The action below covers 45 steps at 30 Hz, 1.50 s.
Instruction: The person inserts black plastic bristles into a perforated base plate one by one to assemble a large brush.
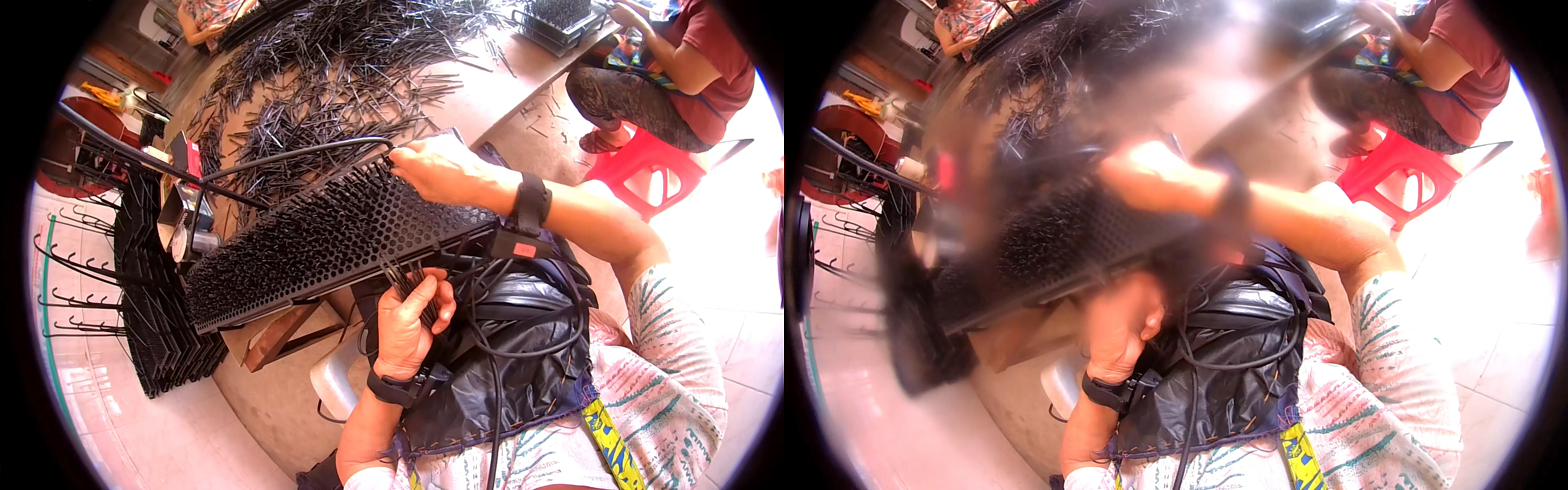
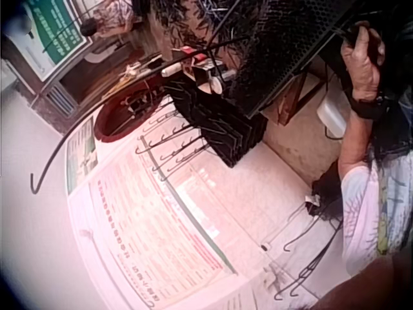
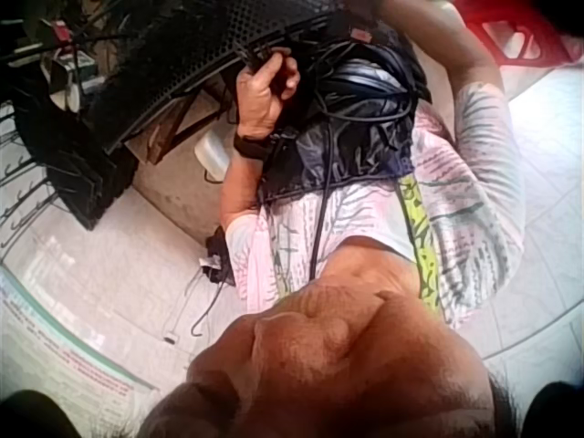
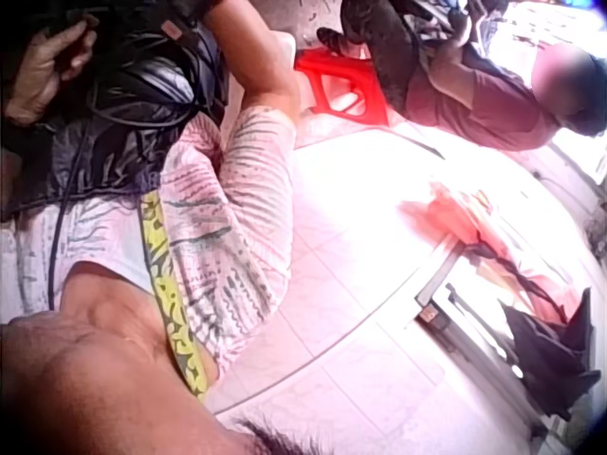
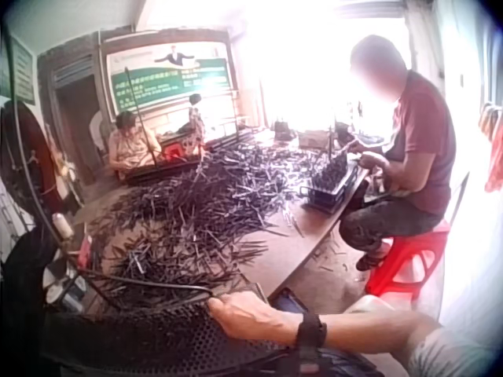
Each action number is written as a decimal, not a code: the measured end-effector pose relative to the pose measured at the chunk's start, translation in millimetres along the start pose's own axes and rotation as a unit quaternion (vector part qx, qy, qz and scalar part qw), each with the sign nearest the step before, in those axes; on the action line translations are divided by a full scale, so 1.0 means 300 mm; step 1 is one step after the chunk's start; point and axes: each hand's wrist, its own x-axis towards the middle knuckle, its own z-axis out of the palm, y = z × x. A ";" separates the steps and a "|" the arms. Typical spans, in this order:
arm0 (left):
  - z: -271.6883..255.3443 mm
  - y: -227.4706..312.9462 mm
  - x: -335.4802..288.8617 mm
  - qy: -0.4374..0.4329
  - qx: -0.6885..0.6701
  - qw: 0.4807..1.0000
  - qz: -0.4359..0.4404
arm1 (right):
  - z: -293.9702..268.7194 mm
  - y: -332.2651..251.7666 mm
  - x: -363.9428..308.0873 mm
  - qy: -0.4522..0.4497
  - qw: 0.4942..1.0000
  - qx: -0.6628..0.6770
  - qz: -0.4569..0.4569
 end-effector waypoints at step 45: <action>-0.005 -0.014 0.012 0.001 -0.032 0.999 0.015 | -0.058 -0.004 -0.027 0.260 0.965 -0.030 0.008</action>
